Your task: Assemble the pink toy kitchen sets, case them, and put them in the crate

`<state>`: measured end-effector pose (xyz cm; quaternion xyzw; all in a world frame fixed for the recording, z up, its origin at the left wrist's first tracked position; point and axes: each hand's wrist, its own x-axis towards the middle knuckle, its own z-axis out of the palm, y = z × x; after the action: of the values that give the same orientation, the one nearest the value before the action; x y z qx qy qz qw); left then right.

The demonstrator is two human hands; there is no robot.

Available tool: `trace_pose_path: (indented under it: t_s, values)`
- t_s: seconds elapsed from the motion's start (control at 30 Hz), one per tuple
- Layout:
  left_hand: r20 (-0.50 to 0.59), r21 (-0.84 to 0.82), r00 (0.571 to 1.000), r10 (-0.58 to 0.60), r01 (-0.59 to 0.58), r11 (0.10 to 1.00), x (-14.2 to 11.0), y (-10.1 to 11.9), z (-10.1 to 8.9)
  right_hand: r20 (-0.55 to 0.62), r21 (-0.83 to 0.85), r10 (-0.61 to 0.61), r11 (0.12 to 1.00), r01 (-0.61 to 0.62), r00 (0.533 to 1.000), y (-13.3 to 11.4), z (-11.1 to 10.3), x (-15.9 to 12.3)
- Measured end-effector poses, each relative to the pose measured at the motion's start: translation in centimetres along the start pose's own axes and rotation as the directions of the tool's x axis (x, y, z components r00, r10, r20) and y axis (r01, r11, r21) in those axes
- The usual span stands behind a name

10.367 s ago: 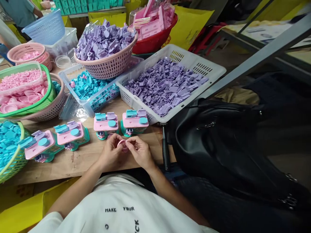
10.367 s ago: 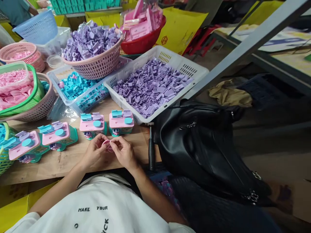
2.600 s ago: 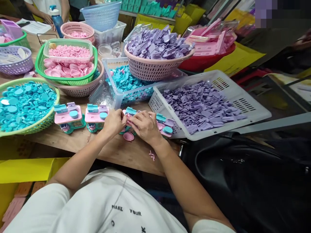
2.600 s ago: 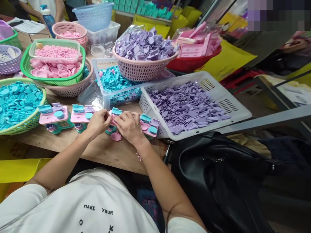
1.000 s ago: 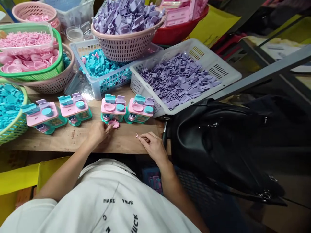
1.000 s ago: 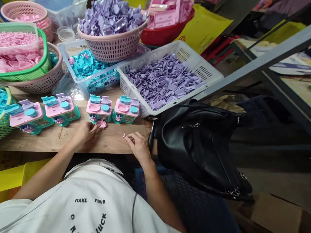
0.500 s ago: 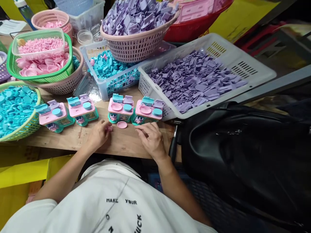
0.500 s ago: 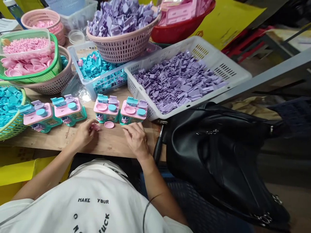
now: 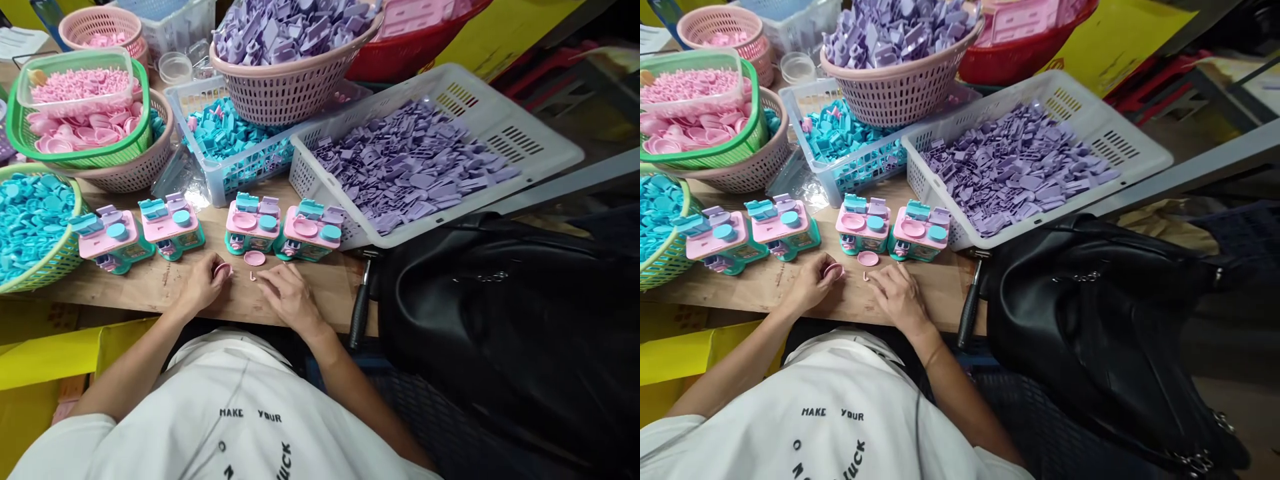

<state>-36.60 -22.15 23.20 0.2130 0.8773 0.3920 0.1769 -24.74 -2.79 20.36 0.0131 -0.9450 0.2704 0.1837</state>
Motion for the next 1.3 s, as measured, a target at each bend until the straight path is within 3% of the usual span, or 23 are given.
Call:
trace_pose_path:
  t_s: [0.13,0.33,0.43,0.57,0.73,0.83,1.07,1.3]
  values:
    - [0.134,-0.43,0.989,-0.066,0.119,0.895,0.1,0.5,0.8,0.039,-0.082,-0.042,0.996,0.045,0.998,-1.3,1.2,0.0]
    - [0.298,-0.655,0.944,-0.14,0.309,0.689,0.0,0.8,1.5,0.054,0.005,-0.111,0.994,0.111,0.992,-1.4,0.0,-0.8]
    - [0.416,-0.687,0.903,-0.109,0.39,0.613,-0.2,1.8,1.6,-0.082,0.217,0.003,0.976,0.015,0.997,-1.9,-0.4,-0.5]
    - [0.561,-0.681,0.827,-0.038,0.488,0.546,-0.6,3.0,1.7,-0.19,0.443,0.206,0.89,-0.103,0.96,-2.8,-0.1,0.3]
    - [0.432,-0.681,0.898,-0.078,0.382,0.625,-0.5,3.1,2.2,-0.246,0.38,0.157,0.923,-0.054,0.956,-3.1,0.9,0.7]
    - [0.373,-0.679,0.927,-0.042,0.303,0.669,-0.2,3.0,2.3,-0.29,0.368,0.106,0.93,0.009,0.951,-2.6,1.1,1.1]
    - [0.293,-0.64,0.95,0.108,0.111,0.76,0.4,2.7,2.5,-0.219,0.403,0.08,0.915,0.015,0.972,-2.2,-0.2,1.9]
    - [0.245,-0.544,0.966,0.082,0.067,0.837,0.7,0.7,1.9,-0.158,0.372,0.184,0.921,-0.115,0.97,-1.7,0.3,0.6]
